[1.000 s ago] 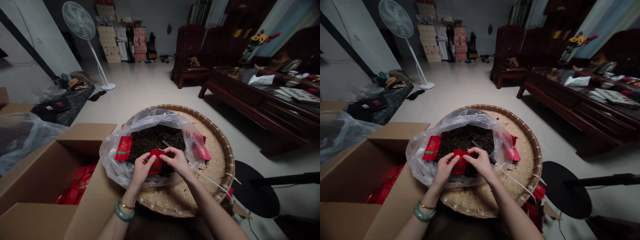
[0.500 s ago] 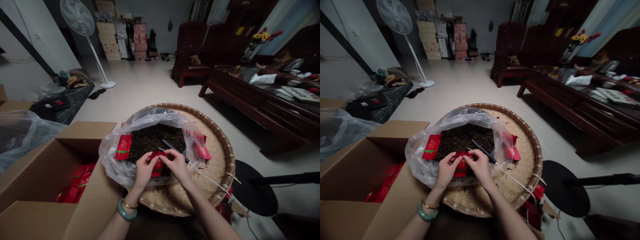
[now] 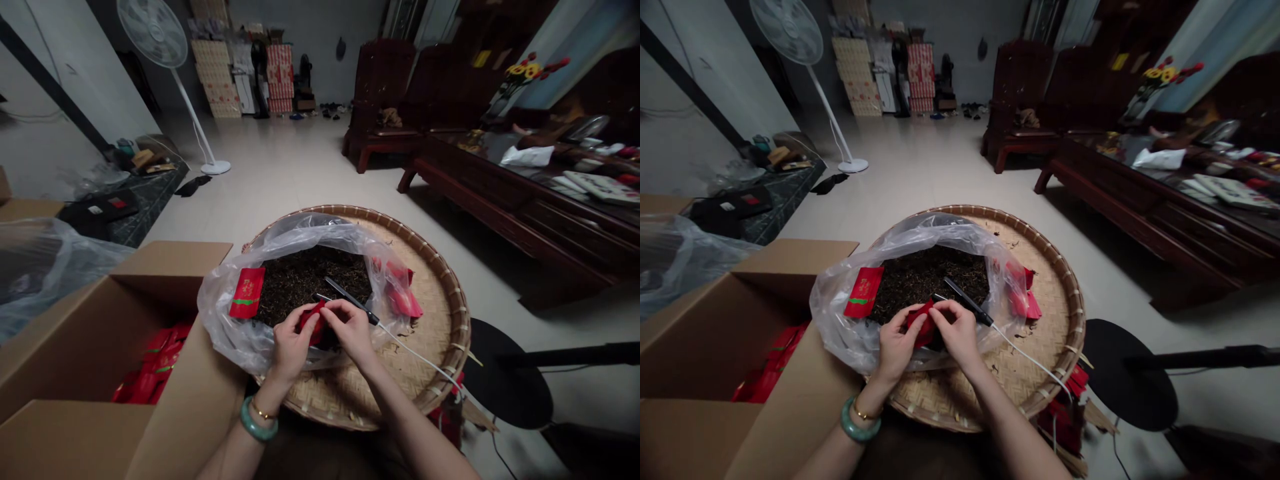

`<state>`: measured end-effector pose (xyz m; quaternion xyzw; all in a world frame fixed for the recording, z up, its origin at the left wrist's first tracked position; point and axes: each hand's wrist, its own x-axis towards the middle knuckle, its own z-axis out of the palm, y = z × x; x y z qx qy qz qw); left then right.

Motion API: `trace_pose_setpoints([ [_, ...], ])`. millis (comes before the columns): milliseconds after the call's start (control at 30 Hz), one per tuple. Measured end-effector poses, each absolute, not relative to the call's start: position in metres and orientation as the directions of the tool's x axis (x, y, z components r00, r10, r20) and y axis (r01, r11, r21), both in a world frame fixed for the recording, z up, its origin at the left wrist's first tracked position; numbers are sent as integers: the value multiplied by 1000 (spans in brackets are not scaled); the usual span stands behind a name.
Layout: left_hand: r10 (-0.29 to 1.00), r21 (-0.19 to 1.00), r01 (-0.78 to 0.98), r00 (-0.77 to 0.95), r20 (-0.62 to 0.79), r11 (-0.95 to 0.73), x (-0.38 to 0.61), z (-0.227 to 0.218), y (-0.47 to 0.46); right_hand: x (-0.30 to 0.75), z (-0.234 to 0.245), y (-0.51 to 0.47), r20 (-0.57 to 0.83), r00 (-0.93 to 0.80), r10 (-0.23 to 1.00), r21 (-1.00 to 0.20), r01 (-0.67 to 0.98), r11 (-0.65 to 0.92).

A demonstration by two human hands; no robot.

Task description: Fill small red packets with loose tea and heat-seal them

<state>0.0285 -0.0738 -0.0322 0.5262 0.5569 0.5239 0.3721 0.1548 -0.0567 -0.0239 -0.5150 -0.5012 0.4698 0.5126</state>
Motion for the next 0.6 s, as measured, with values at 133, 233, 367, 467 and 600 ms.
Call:
trace_pose_setpoints([
  [133,991,1000,28,-133,1,3,25,-30,-68,160,-24,-51,39,13,999,-999,8,39],
  [233,994,990,-99,-33,-107,104,23,-28,-64,167,-22,-46,73,-52,996,-995,58,76],
  [367,985,975,-138,35,-171,174,21,-26,-62,175,-20,-43,78,-82,994,-983,162,90],
  [467,977,955,-208,59,-203,211,21,-24,-61,176,-19,-43,43,-59,997,-984,171,53],
  [600,919,881,-291,246,-307,372,21,-22,-63,173,-21,-44,29,-29,999,-988,148,33],
])
